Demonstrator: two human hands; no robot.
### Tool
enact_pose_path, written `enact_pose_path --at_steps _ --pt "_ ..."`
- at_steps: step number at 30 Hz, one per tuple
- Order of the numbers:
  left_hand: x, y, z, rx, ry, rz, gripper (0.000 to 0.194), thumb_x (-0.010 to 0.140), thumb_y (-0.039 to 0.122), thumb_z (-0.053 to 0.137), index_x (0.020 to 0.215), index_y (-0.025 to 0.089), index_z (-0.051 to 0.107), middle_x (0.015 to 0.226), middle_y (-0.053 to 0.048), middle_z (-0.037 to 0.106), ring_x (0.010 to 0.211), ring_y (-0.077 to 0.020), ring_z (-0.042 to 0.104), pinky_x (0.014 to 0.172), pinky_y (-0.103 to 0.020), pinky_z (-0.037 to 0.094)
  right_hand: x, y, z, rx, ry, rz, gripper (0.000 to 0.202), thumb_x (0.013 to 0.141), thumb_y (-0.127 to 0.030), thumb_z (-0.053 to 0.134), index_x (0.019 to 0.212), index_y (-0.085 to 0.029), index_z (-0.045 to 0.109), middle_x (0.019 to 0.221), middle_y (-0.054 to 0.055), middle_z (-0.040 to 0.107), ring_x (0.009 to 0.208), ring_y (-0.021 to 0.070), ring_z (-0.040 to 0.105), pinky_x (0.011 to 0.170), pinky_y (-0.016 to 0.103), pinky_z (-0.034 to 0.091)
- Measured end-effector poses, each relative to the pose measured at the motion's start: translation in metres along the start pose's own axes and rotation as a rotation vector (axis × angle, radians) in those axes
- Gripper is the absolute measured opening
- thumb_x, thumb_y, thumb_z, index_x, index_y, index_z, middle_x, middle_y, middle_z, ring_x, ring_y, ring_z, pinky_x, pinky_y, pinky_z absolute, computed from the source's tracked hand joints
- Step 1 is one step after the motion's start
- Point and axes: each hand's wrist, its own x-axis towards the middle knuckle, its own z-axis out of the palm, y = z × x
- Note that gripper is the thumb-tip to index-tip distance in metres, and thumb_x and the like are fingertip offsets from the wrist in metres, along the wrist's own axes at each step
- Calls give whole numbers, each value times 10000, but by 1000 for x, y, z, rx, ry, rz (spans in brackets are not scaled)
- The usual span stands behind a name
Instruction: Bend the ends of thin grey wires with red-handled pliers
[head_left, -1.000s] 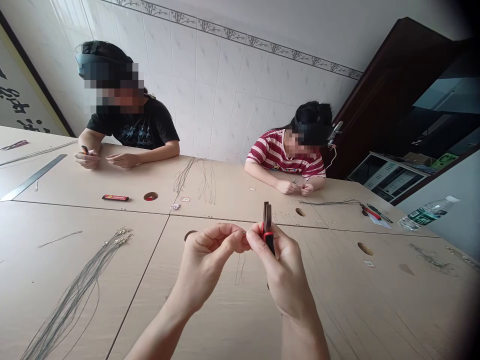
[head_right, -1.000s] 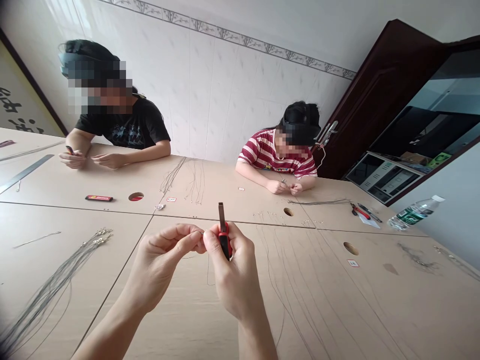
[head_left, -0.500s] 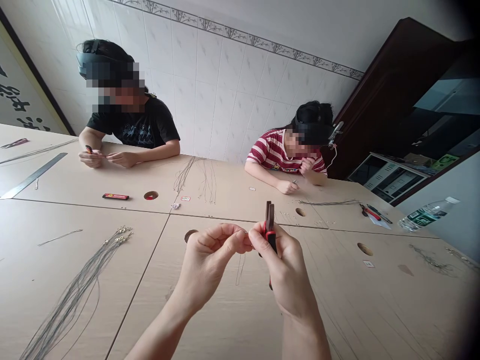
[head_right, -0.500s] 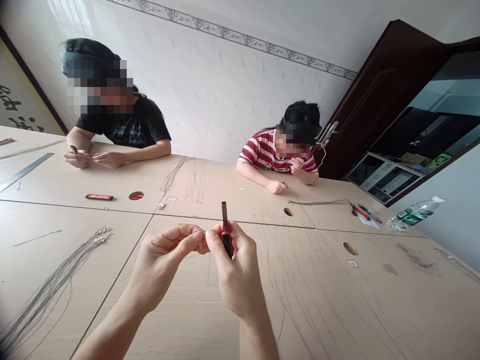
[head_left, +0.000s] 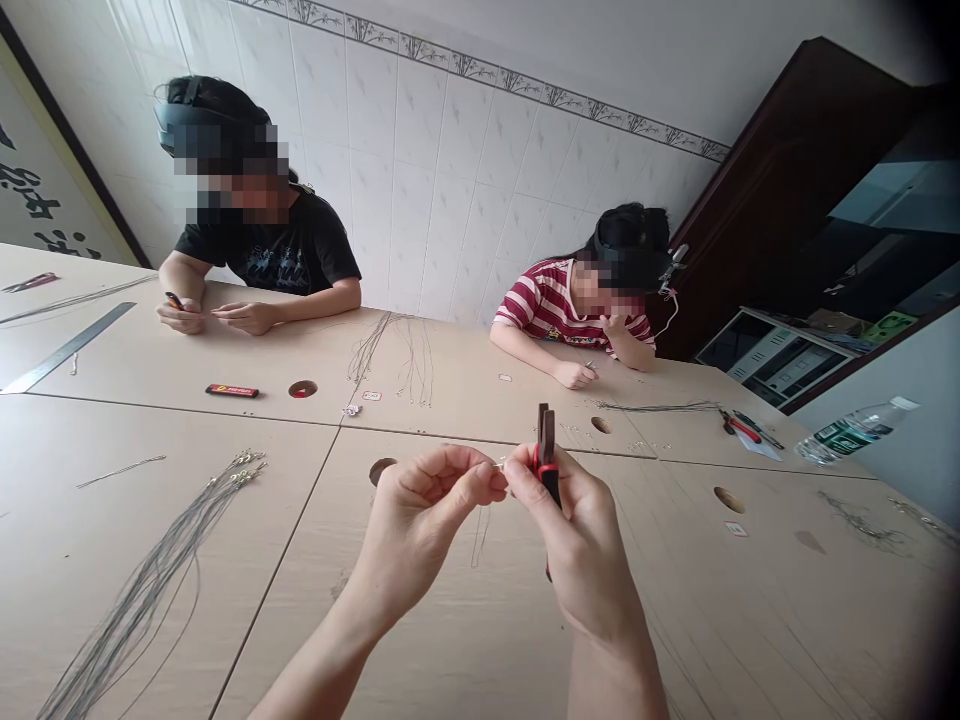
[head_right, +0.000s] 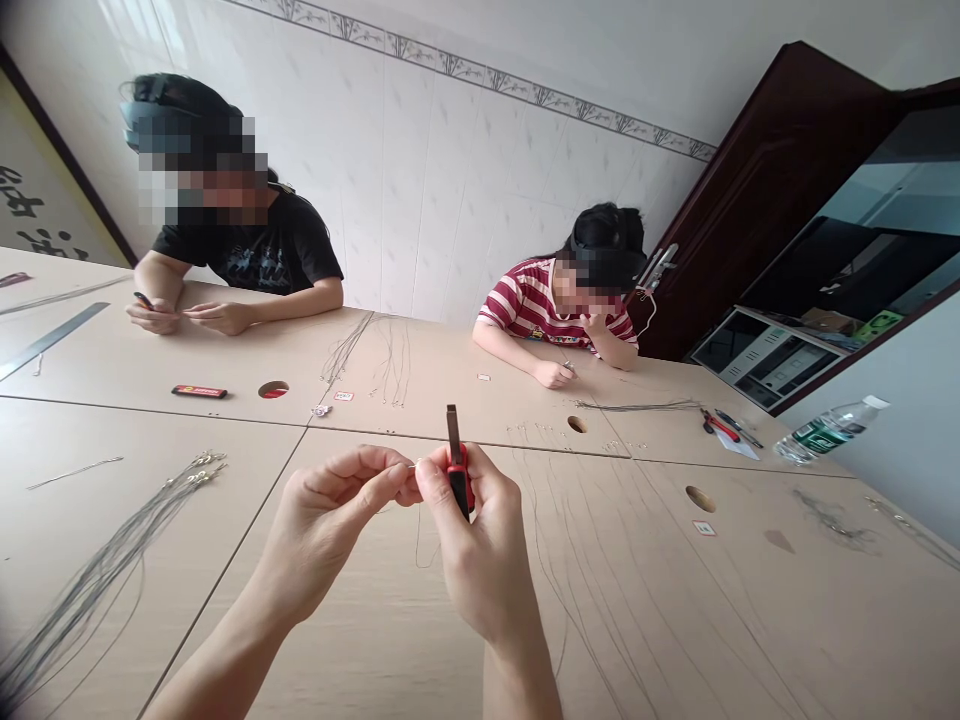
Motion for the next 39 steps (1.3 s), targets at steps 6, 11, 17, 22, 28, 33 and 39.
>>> enact_pose_path --at_steps 6,11,17,22,28,33,39 --pt "-1 2 1 19 -13 19 133 868 214 681 748 189 730 725 13 741 743 -111 698 730 -172 580 -1 0 -1 -15 -2 -13 230 947 -359 580 768 -213 575 697 -44 587 642 96 512 604 212 413" --pt "-4 -2 -1 38 -30 52 121 885 211 668 785 194 734 759 18 750 758 -98 698 735 -147 570 -1 0 -2 -21 4 -13 228 947 -361 581 770 -216 576 698 -46 577 653 96 511 618 206 418" --pt "-5 -3 -1 98 -26 96 118 889 197 658 806 202 741 775 19 747 767 -95 696 733 -138 564 -1 0 -2 -44 7 -15 240 944 -366 580 759 -214 569 686 -45 559 659 100 503 627 208 419" --pt "-2 -1 1 32 -33 47 125 881 194 666 783 186 743 738 15 740 742 -94 696 720 -139 568 -2 1 -3 -66 4 -17 243 953 -364 565 762 -213 567 683 -47 556 625 95 470 592 214 397" --pt "-1 -1 0 -8 -38 17 130 873 186 678 761 188 746 709 29 734 720 -74 681 702 -114 555 -3 1 -3 -68 5 -11 243 951 -366 566 763 -214 566 693 -47 569 637 95 486 603 213 401" --pt "-3 -1 1 1 -39 9 137 876 194 676 758 189 747 722 26 741 721 -71 670 704 -113 550 -4 1 -3 -67 14 -14 245 952 -363 564 758 -215 562 689 -47 571 645 96 499 614 212 408" --pt "-3 0 2 1 -25 5 139 860 206 687 735 189 744 701 24 724 706 -78 658 698 -130 553 -5 2 -3 -68 10 -18 240 953 -353 565 756 -216 555 684 -48 564 629 96 485 593 211 398"
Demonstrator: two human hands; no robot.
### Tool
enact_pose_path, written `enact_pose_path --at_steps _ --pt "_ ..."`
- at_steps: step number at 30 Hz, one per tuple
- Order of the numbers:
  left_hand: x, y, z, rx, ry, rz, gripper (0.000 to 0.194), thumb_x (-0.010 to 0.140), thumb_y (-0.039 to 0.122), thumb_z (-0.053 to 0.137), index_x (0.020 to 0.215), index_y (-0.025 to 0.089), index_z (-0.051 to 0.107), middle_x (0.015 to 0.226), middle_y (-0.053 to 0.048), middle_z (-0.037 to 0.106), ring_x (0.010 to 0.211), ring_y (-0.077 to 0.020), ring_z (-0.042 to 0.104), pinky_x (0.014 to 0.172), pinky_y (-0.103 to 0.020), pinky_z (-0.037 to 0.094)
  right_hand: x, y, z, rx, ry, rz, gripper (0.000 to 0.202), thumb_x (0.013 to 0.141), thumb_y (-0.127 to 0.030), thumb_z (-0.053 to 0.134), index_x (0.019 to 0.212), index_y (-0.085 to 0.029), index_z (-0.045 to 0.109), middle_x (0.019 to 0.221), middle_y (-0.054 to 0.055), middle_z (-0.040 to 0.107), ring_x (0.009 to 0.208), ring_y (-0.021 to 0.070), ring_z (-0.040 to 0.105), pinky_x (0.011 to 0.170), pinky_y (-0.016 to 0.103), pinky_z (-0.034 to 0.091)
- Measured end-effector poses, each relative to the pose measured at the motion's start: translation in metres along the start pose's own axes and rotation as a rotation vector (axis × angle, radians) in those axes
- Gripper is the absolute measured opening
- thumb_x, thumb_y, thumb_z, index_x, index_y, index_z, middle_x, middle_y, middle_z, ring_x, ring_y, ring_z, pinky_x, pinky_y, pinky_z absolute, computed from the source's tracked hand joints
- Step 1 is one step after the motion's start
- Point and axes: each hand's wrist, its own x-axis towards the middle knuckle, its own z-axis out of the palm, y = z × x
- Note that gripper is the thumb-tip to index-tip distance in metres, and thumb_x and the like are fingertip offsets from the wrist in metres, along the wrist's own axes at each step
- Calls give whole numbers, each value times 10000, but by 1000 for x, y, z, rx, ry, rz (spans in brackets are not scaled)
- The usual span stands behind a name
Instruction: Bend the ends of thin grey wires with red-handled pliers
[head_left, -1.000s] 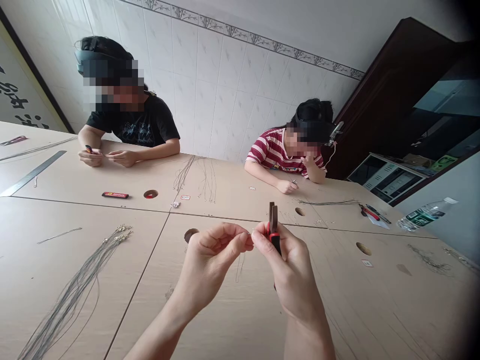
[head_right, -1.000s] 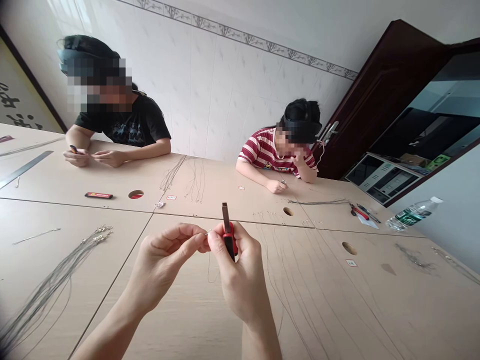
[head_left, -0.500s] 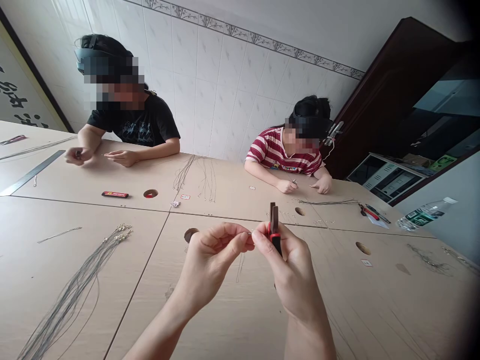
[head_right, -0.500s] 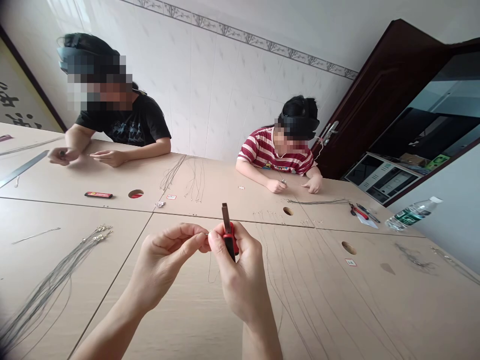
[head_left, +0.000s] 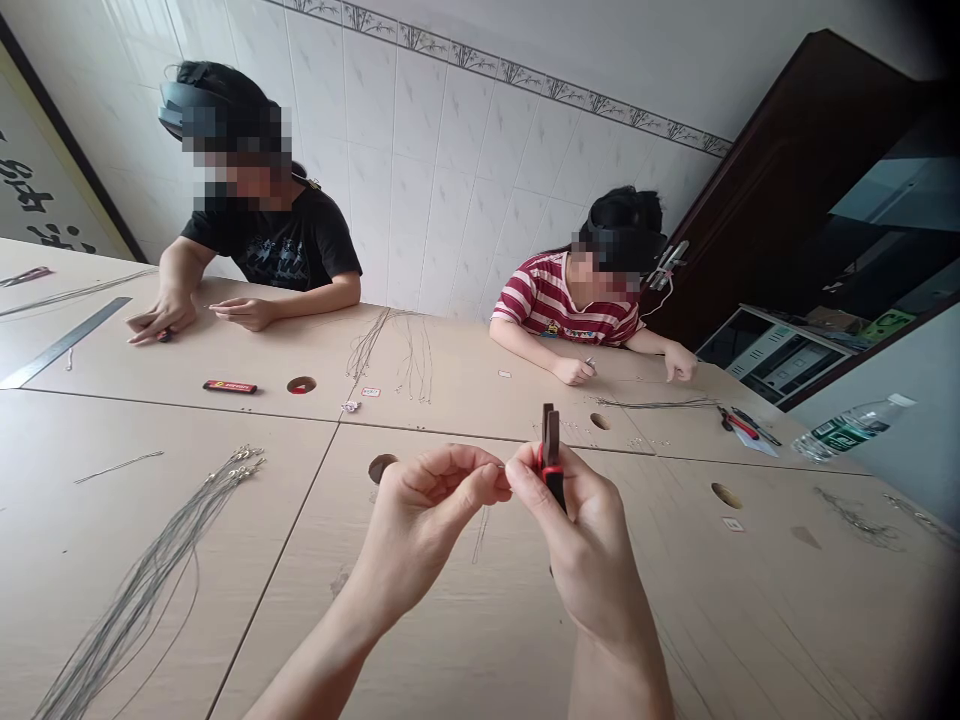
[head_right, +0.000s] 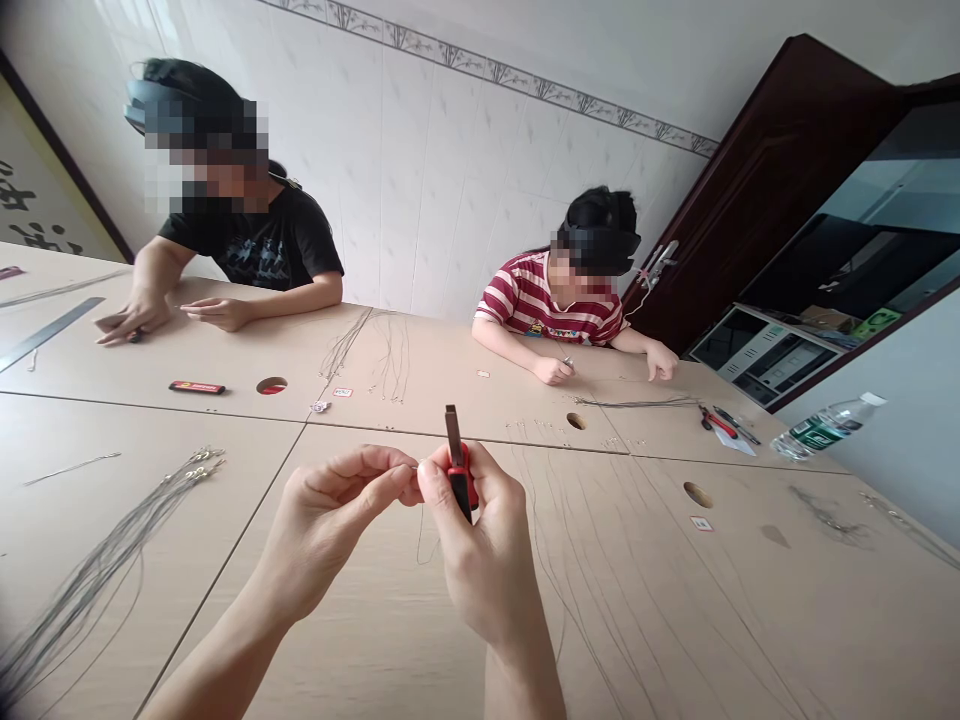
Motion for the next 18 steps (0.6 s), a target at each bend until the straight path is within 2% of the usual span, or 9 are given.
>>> enact_pose_path --at_steps 18 --pt "0 -1 1 35 8 7 155 869 232 681 734 176 735 705 6 722 705 -101 654 704 -175 564 0 -1 -2 -30 15 21 254 932 -382 557 752 -203 553 681 -15 556 610 126 479 569 255 386"
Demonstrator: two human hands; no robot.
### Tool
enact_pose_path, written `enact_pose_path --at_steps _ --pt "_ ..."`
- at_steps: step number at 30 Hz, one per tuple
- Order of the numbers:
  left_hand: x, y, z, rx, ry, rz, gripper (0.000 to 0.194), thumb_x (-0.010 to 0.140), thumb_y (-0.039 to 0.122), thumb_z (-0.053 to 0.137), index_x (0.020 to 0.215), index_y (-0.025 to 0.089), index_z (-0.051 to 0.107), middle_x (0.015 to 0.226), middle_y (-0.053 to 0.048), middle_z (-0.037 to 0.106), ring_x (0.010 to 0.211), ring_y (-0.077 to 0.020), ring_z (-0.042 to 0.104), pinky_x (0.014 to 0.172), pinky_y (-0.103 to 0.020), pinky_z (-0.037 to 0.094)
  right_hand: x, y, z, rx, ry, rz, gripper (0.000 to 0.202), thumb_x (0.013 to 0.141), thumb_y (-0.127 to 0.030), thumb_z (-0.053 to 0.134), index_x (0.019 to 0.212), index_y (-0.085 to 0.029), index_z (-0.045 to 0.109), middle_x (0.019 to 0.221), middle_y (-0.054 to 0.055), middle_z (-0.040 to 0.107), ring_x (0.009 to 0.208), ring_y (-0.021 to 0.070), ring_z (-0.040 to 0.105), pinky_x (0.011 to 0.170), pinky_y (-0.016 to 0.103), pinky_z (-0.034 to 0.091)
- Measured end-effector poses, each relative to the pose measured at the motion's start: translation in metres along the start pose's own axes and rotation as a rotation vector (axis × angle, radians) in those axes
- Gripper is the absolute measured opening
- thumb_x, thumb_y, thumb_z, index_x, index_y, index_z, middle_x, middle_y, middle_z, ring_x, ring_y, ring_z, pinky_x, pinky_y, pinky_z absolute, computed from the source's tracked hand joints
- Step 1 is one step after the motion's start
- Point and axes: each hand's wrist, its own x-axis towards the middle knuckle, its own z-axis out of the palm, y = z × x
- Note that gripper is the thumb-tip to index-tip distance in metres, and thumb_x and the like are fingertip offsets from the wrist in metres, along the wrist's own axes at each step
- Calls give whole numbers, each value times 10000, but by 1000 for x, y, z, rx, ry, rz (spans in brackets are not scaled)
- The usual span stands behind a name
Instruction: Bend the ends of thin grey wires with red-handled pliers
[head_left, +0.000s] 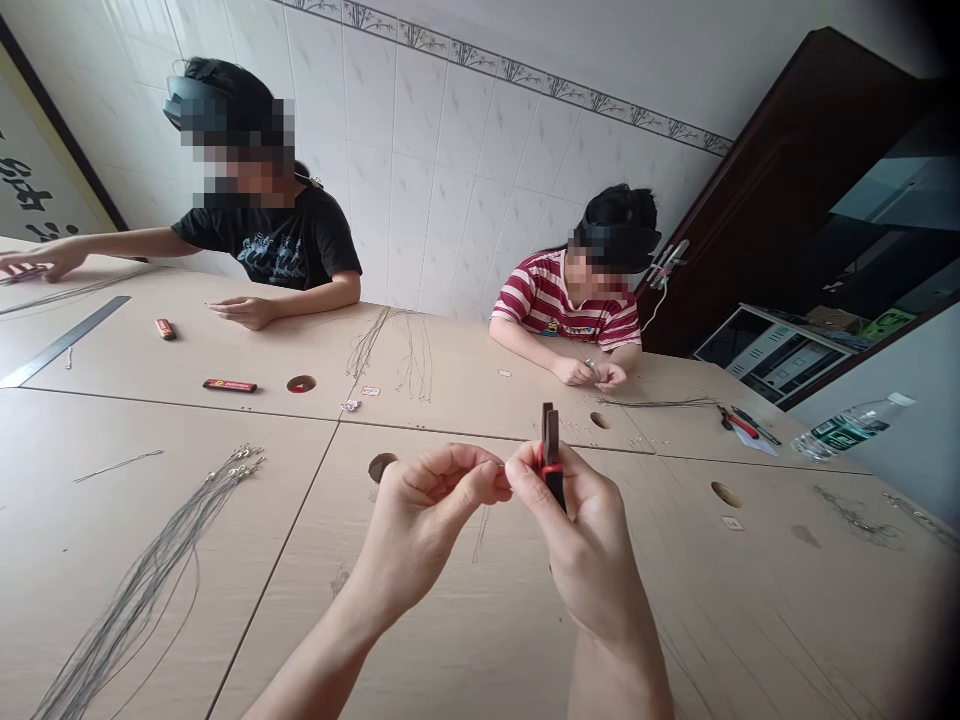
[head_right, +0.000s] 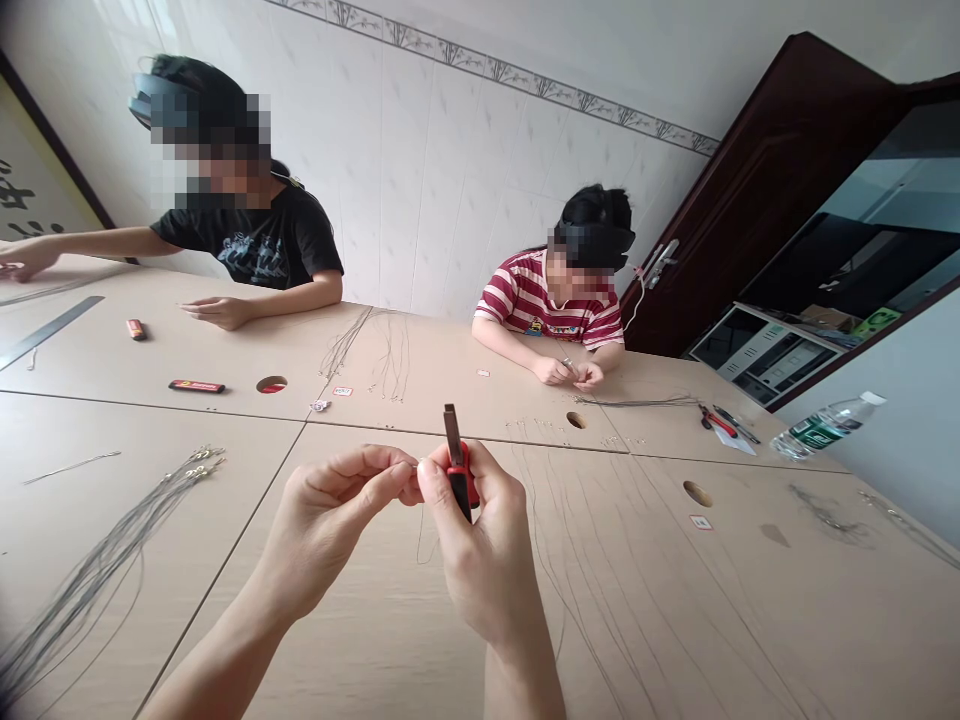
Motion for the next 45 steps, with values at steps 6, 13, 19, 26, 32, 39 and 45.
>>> enact_pose_path --at_steps 6,13,19,26,32,39,45 --pt "-1 -1 -1 -11 -3 -11 154 876 219 672 743 174 736 713 5 730 705 -101 657 699 -175 561 0 0 1 14 -5 -1 242 933 -371 565 757 -205 559 687 -18 567 628 122 497 582 246 402" --pt "0 0 -1 -6 -17 -20 172 891 235 661 747 178 735 729 9 737 717 -96 660 710 -168 557 2 -2 1 9 -6 -3 242 932 -366 560 751 -205 562 682 -17 574 628 123 495 573 240 399" --pt "0 1 -3 -5 -11 -29 166 890 246 665 753 180 732 730 3 736 723 -106 665 718 -185 563 1 -3 3 -5 -2 1 247 924 -377 561 748 -205 559 682 -13 576 611 128 496 569 247 404" --pt "0 1 -4 18 -1 -16 173 885 250 662 742 178 726 713 -1 721 710 -117 657 711 -206 565 2 -3 3 -14 -12 -8 257 935 -386 549 751 -207 553 675 -12 560 601 128 483 556 250 392" --pt "1 2 -4 39 3 -17 184 881 263 661 733 173 721 707 -6 710 713 -124 657 718 -216 565 2 -3 3 -4 -16 -8 240 942 -371 557 764 -211 559 687 -26 556 622 119 482 584 240 401" --pt "0 3 -3 46 10 -13 174 874 262 666 735 173 724 704 -11 711 706 -132 659 706 -227 570 1 -3 3 -10 -16 -7 255 936 -376 553 750 -203 557 676 -14 555 601 123 482 551 247 390" --pt "0 2 -4 33 2 -8 179 883 262 660 739 178 724 700 -1 708 699 -114 651 705 -204 564 1 -3 3 -13 -17 -11 251 931 -377 553 750 -204 557 667 -14 557 589 124 483 549 248 396"
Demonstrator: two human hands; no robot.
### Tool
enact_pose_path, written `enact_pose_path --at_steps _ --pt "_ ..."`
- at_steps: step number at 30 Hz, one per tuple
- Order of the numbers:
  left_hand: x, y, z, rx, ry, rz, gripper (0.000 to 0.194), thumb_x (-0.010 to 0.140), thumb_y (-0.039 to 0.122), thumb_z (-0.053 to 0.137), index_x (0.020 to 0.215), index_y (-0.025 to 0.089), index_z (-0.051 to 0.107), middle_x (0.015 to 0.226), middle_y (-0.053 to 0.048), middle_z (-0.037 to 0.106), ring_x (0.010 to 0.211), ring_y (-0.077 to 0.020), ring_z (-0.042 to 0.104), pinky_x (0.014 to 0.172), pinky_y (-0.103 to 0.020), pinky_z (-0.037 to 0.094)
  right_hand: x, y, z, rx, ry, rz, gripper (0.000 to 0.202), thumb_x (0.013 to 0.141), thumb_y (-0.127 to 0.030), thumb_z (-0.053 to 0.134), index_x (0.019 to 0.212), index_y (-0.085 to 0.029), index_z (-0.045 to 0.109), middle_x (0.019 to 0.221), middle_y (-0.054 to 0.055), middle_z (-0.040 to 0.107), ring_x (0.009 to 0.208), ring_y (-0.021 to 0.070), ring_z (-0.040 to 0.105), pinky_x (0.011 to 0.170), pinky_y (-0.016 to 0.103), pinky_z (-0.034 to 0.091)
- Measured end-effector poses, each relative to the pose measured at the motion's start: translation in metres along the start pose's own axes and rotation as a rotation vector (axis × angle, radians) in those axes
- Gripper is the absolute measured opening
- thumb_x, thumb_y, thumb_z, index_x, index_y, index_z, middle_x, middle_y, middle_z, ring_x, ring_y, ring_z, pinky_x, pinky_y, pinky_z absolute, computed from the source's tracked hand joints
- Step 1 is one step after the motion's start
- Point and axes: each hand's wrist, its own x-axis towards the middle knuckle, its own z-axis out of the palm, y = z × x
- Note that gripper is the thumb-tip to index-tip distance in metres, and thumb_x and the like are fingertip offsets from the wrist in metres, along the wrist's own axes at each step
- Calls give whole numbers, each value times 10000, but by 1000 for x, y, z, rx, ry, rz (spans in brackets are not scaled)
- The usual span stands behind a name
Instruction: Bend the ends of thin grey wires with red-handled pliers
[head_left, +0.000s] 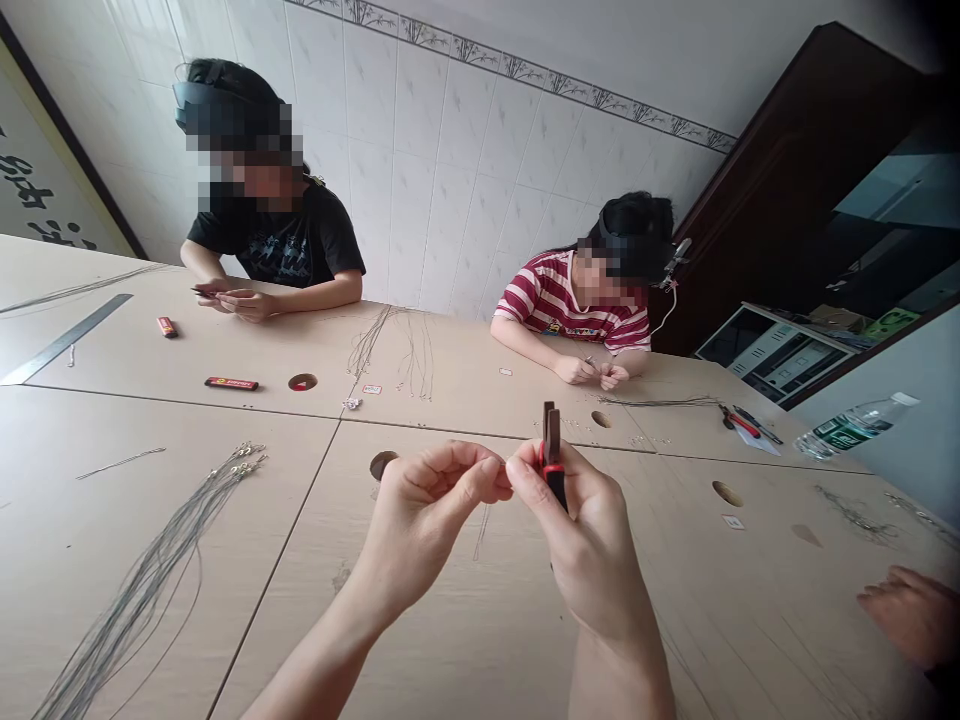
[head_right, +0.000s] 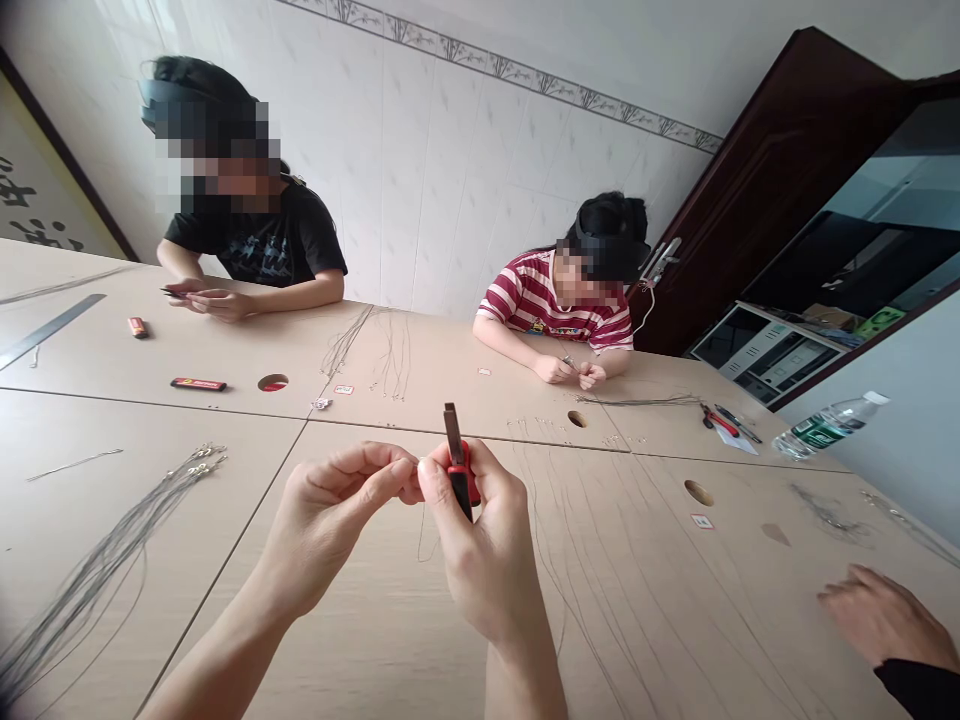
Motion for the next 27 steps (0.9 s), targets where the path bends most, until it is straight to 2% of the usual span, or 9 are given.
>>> enact_pose_path --at_steps 27 --pt "1 -1 1 -72 -25 -41 173 890 221 659 743 179 740 719 14 727 722 -87 655 716 -151 541 0 3 -2 37 -1 -2 245 950 -359 564 754 -212 553 688 -39 559 653 104 494 621 222 405"
